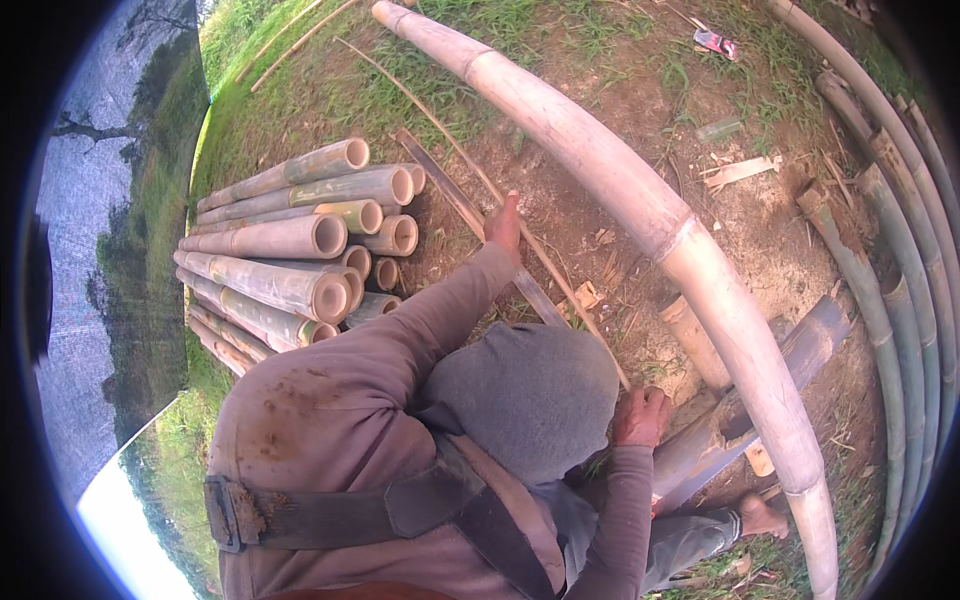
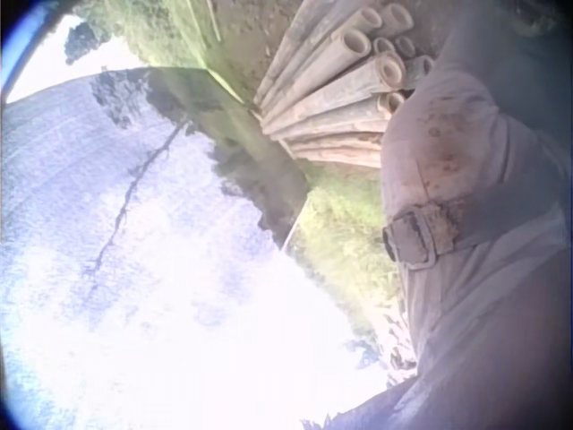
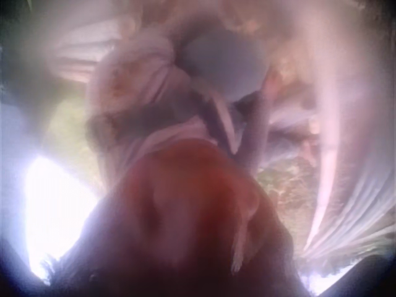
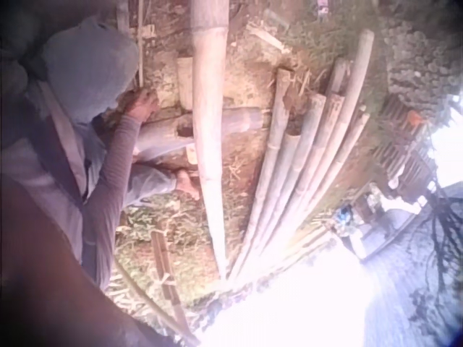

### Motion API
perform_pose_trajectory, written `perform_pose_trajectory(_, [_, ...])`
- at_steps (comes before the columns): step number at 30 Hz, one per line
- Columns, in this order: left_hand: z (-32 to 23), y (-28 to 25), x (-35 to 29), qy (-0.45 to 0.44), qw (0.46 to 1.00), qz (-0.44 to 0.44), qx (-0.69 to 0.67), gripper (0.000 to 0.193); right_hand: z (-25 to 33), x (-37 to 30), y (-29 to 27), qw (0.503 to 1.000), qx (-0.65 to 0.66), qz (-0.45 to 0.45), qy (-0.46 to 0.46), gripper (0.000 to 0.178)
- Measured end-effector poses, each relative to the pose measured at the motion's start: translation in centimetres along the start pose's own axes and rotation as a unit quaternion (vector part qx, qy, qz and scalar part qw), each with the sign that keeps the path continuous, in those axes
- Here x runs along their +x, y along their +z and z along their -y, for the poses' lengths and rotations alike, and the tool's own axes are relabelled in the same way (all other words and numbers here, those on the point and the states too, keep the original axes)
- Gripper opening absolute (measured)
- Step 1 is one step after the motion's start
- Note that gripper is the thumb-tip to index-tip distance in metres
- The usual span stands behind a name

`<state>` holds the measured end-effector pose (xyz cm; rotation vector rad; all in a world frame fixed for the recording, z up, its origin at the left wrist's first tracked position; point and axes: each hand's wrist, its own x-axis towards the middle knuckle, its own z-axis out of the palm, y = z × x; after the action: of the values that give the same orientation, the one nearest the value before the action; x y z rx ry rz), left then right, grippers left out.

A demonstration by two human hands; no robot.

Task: The person uses a hand saw to cut long bamboo poles into shorter sections. They position each pole on a makeshift wooden stand, saw through it, and then move the cut pieces aside to a pile.

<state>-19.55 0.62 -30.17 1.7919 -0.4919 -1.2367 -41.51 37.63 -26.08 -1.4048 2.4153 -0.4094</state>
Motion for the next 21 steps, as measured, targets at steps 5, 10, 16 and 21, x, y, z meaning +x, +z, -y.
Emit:
perform_pose_trajectory(5, [-3.8,-2.6,-4.3,0.038,0.995,0.073,-0.056,0.035,-0.1,-0.5,-3.9,0.993,0.02,-0.032,-0.113,0.044])
perform_pose_trajectory(10, [-7.0,-2.0,-8.7,0.087,0.971,0.188,-0.118,0.026,-1.2,-1.3,-6.9,0.989,-0.012,-0.079,-0.126,0.053])
perform_pose_trajectory(16, [-8.8,0.2,-11.5,0.079,0.954,0.266,-0.111,0.026,-1.2,-1.8,-10.9,0.983,-0.005,-0.136,-0.121,0.055])
perform_pose_trajectory(21, [-8.3,1.7,-13.0,0.068,0.934,0.338,-0.088,0.025,-2.9,-2.4,-14.3,0.979,-0.029,-0.157,-0.125,0.048])
